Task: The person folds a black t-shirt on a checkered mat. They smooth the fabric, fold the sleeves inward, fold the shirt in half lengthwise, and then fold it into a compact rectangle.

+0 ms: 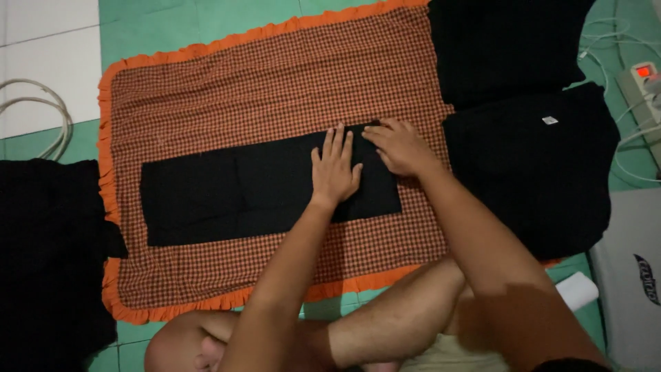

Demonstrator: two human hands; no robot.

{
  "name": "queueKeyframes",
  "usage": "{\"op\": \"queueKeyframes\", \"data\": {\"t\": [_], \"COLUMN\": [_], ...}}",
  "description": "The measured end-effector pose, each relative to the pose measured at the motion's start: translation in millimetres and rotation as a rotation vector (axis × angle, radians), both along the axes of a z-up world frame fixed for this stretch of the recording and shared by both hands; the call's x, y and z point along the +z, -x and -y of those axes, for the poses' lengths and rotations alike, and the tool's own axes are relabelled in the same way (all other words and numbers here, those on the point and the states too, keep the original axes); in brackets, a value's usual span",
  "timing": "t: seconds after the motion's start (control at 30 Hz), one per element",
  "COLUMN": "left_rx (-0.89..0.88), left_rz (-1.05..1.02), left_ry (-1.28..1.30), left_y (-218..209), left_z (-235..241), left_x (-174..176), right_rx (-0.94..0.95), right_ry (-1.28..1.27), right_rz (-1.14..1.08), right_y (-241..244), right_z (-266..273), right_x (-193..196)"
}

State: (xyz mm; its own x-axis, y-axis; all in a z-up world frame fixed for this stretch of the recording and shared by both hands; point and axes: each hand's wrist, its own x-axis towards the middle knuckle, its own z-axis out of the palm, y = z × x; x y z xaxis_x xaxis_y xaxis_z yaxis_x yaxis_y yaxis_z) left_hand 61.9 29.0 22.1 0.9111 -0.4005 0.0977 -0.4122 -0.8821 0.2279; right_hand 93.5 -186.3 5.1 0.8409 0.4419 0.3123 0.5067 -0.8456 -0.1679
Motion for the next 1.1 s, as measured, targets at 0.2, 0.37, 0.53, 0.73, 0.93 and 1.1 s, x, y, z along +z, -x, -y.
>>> {"op": "queueKeyframes", "data": {"t": [0.2,0.37,0.53,0.73,0.93,1.1], "left_rx": [0.049,0.103,0.312,0.340,0.417,0.406], "left_rz": [-0.118,-0.099,-0.234,-0.451,-0.440,-0.459], "left_ry": [-0.072,0.086,0.331,0.408,0.377,0.404], "left_y": [2,-2,-67,-71,-69,-62], "left_z": [-8,-6,-15,-5,9,8], "left_x": [0,-17,-85,-24,-31,-2], "right_rx": [-0.136,-0.114,-0.118,-0.278,-0.356,-0.305], "right_ry": [0.258,0.196,0.156,0.046,0.081,0.136], "right_rz": [-0.320,-0.216,-0.294,-0.530,-0.410,-0.499], "right_y": [0,14,61,88,103,101], "right_z": [1,-14,-56,-89,-109,-107], "right_x": [19,19,35,26,67,50]}}
